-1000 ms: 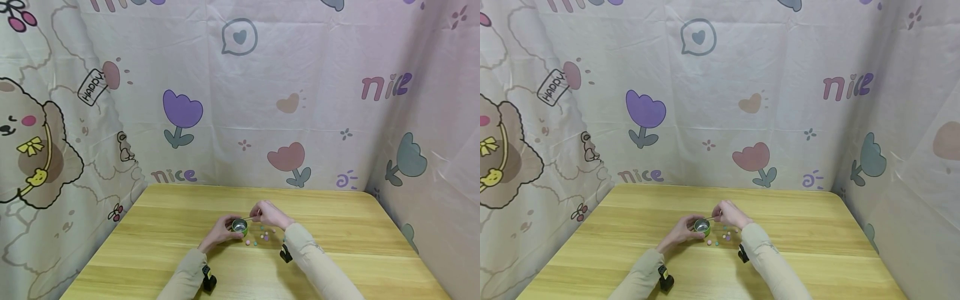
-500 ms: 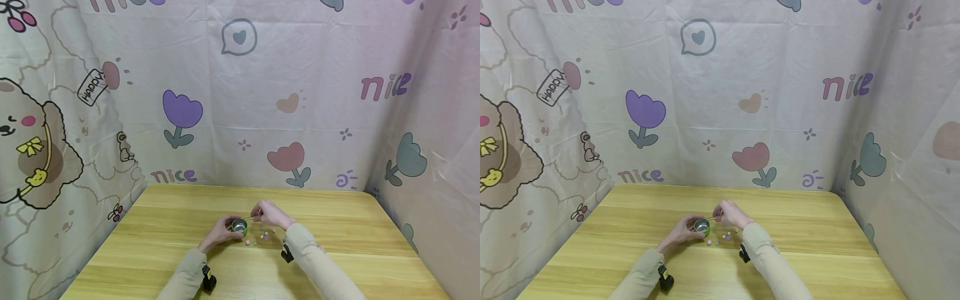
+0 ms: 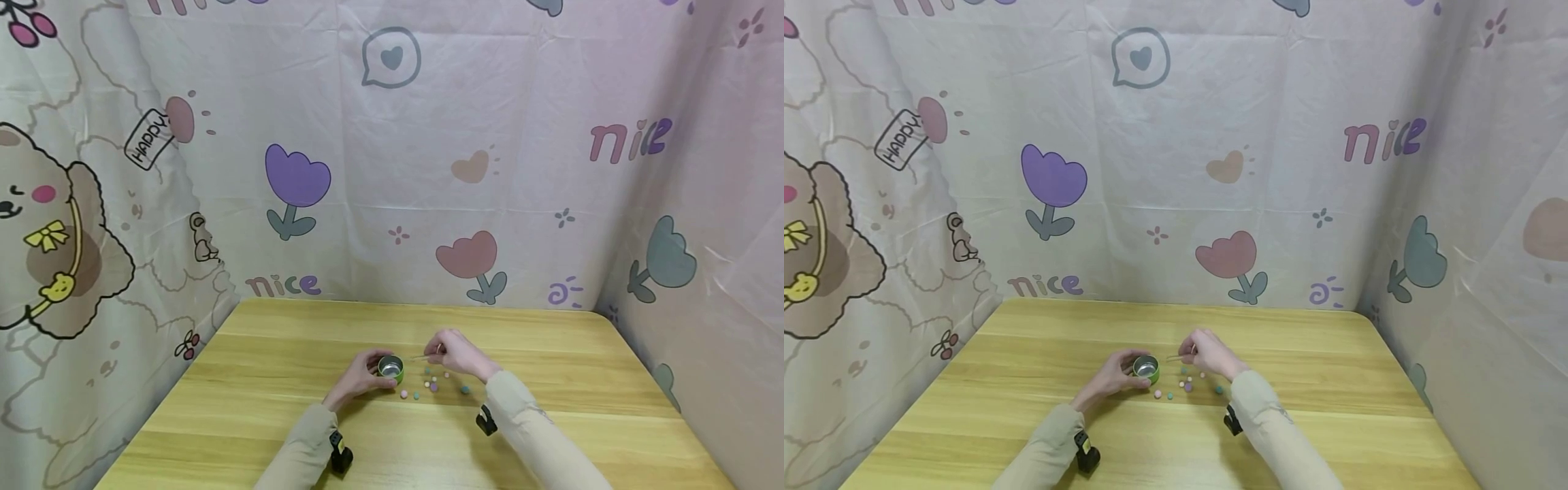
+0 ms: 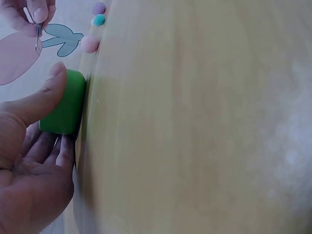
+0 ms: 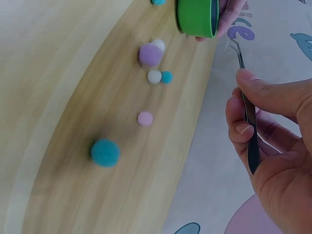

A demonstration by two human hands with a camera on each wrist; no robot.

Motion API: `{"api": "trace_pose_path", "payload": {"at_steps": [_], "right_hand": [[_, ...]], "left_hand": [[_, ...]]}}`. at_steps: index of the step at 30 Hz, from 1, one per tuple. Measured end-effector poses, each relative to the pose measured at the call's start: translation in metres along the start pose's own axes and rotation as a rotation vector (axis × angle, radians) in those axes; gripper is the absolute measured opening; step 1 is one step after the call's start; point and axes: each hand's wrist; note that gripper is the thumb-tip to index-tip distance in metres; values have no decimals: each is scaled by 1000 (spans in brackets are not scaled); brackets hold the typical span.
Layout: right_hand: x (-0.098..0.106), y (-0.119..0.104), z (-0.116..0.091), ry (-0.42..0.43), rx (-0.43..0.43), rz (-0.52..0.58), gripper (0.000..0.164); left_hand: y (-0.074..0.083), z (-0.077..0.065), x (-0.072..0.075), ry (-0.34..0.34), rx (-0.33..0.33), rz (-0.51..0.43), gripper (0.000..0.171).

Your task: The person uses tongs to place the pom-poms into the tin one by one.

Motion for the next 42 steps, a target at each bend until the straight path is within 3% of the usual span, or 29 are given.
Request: {"api": "trace_pose_path", "payload": {"at_steps": [14, 42], "right_hand": [[8, 12, -23, 67, 45, -8, 8], [24, 44, -73, 56, 6, -15, 9]], "left_hand": [[-2, 0, 0, 6, -5, -11, 63], [0, 0, 0, 20, 23, -2, 64]]}}
Point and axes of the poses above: each hand's wrist, its own z-axis towards the middle knuckle, its own x-axis out of the back of the hand, y = z × x, and after that the axes turned 7 degrees about -y, right-handed
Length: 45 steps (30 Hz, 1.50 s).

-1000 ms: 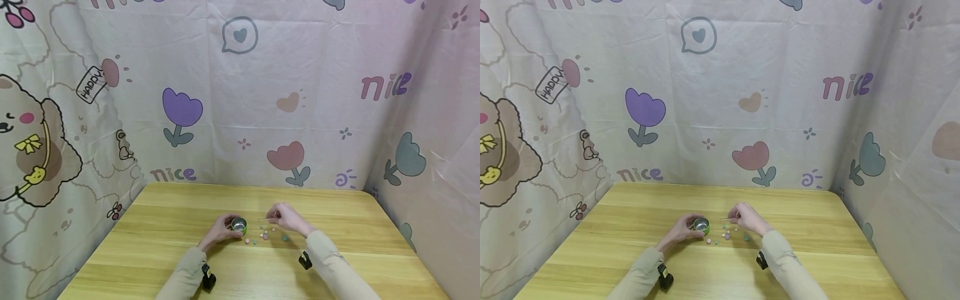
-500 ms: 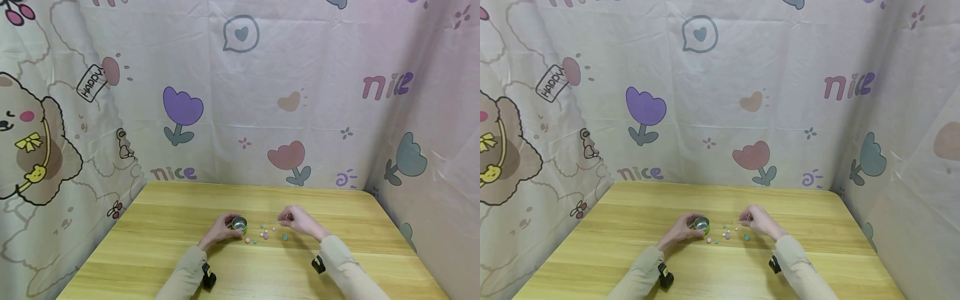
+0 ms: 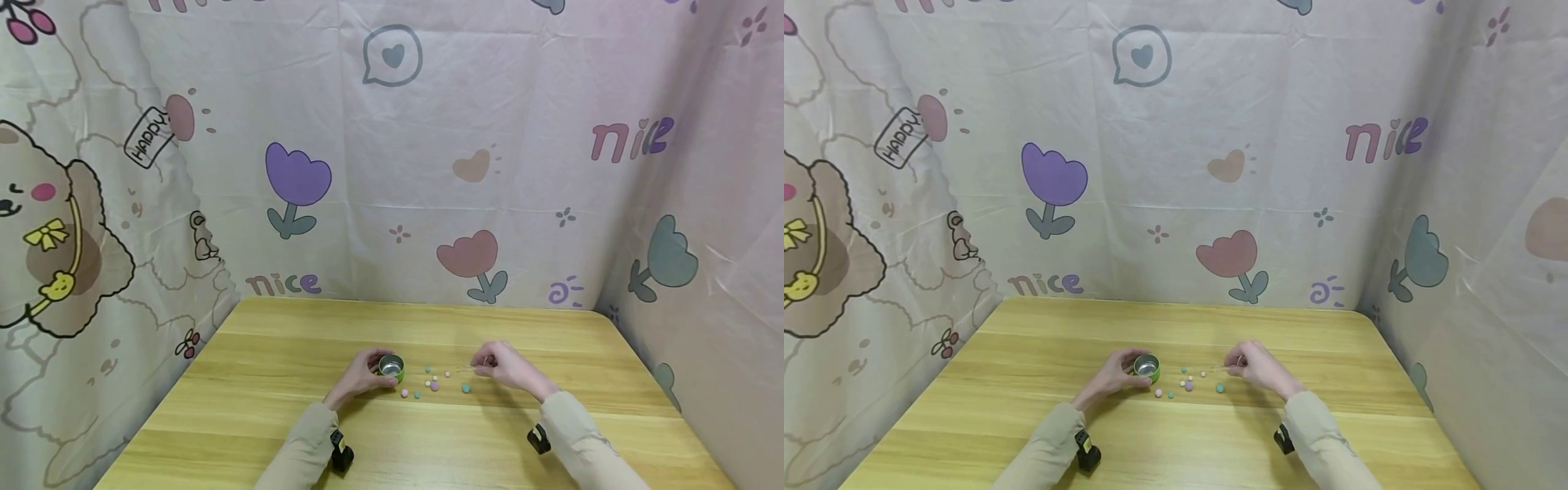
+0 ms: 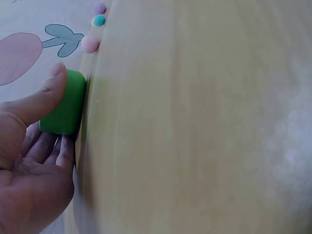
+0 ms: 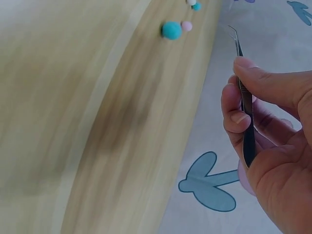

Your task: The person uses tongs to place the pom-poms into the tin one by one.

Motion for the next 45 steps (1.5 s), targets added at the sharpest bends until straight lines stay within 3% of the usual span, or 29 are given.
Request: {"api": "trace_pose_path", "payload": {"at_steps": [21, 45], "right_hand": [[-2, 10, -17, -107, -83, 94, 8], [-7, 12, -18, -125, -68, 63, 7]], "left_hand": [[2, -1, -1, 0, -7, 3, 63], [3, -2, 0, -10, -1, -5, 62]]}}
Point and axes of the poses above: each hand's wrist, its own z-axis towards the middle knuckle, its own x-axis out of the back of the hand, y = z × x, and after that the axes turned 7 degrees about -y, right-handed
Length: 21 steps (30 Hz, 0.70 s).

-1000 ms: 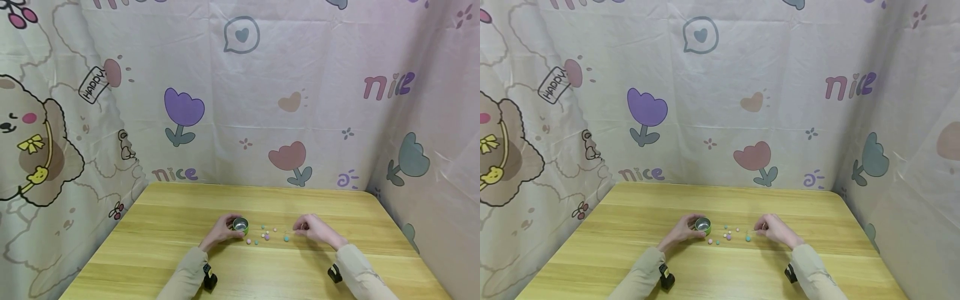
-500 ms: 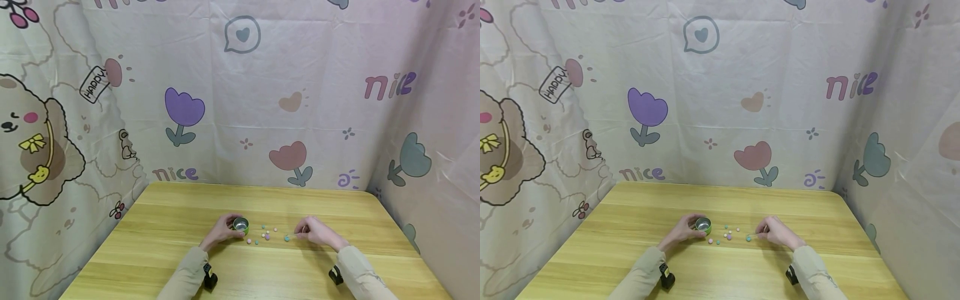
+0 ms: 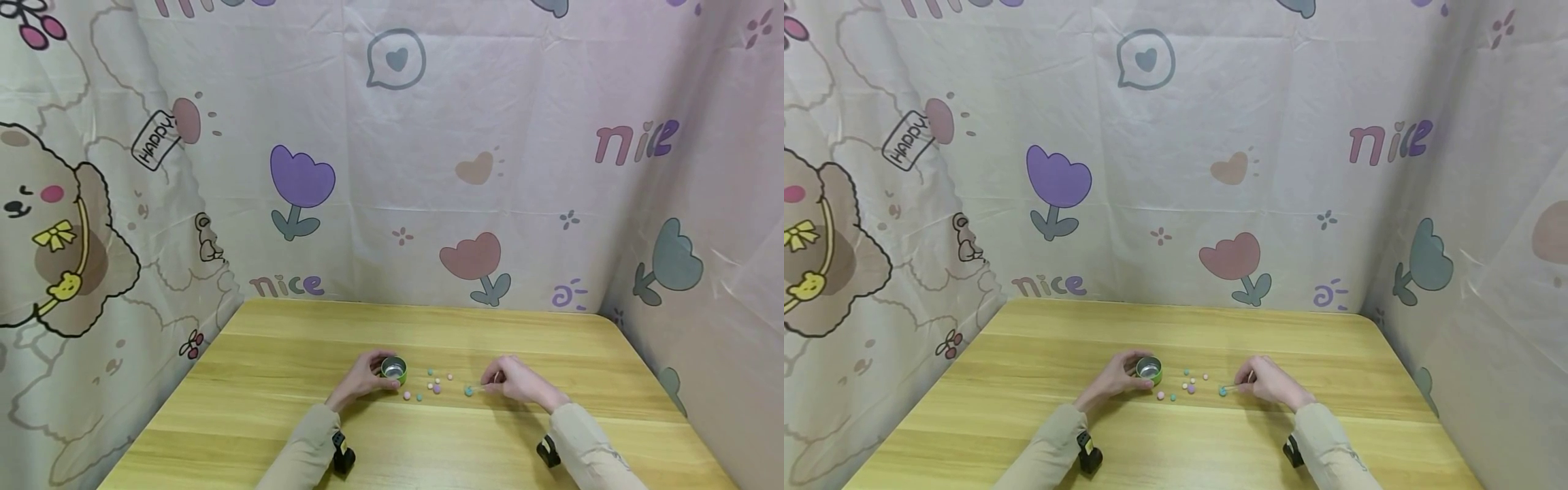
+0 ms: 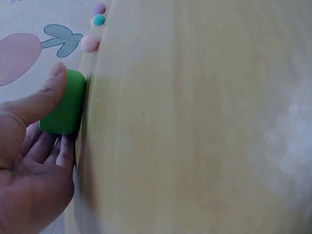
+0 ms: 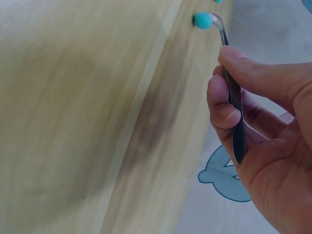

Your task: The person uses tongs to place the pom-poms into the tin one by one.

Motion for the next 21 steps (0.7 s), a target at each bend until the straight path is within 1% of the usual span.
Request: {"api": "trace_pose_path", "payload": {"at_steps": [11, 21], "right_hand": [[-2, 3, 3, -4, 21, 0, 6], [-4, 6, 4, 13, -7, -20, 7]], "left_hand": [[1, 0, -1, 10, 7, 16, 61], [2, -1, -2, 5, 3, 7, 61]]}}
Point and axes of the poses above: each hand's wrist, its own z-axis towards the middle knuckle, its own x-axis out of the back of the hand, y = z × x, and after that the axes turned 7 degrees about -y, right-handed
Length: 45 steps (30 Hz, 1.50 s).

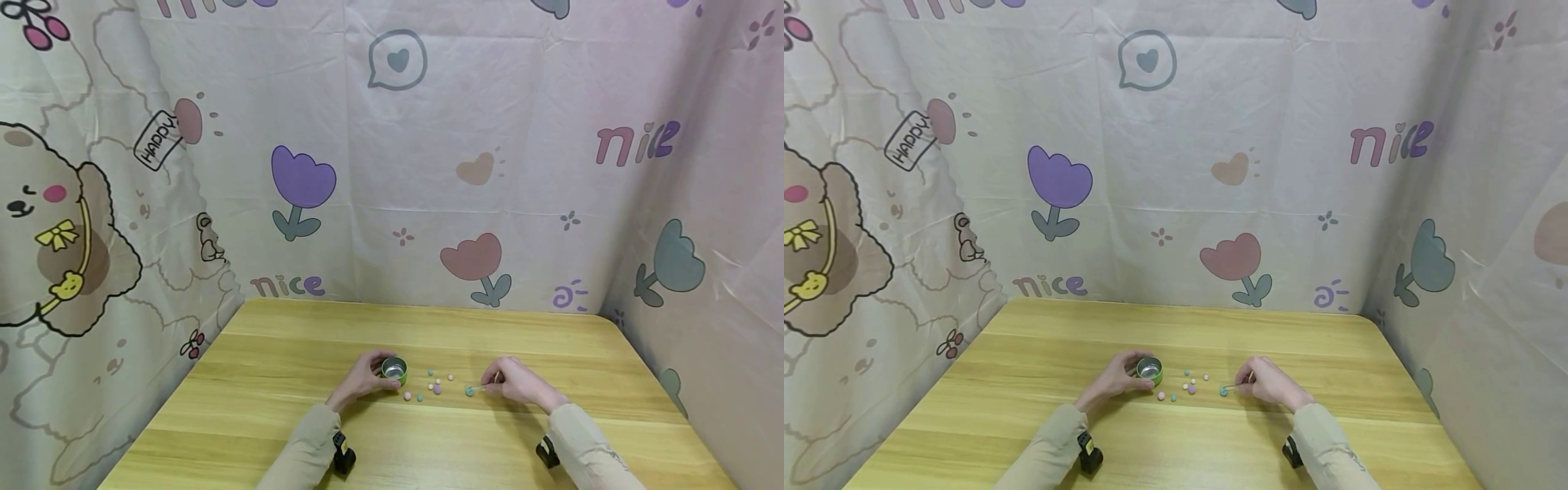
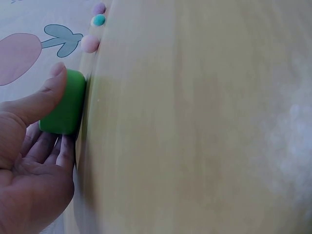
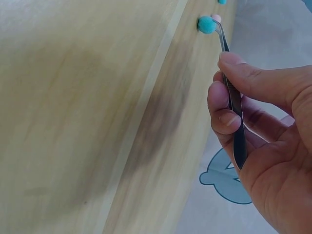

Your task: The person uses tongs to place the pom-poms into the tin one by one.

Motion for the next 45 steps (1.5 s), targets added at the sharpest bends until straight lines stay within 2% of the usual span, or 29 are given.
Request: {"api": "trace_pose_path", "payload": {"at_steps": [13, 27, 34, 41, 45], "right_hand": [[-1, 0, 0, 11, 24, 7, 6], [1, -2, 1, 16, 0, 16, 7], [3, -7, 3, 23, 8, 16, 8], [3, -14, 8, 32, 5, -2, 8], [4, -17, 12, 34, 17, -14, 8]], "left_hand": [[0, 0, 1, -23, -32, -4, 60], [-3, 1, 2, -21, -29, 6, 61], [-4, -3, 3, -31, -147, 37, 64], [-3, 1, 2, -13, -17, -1, 62], [-2, 0, 1, -6, -13, 15, 61]]}}
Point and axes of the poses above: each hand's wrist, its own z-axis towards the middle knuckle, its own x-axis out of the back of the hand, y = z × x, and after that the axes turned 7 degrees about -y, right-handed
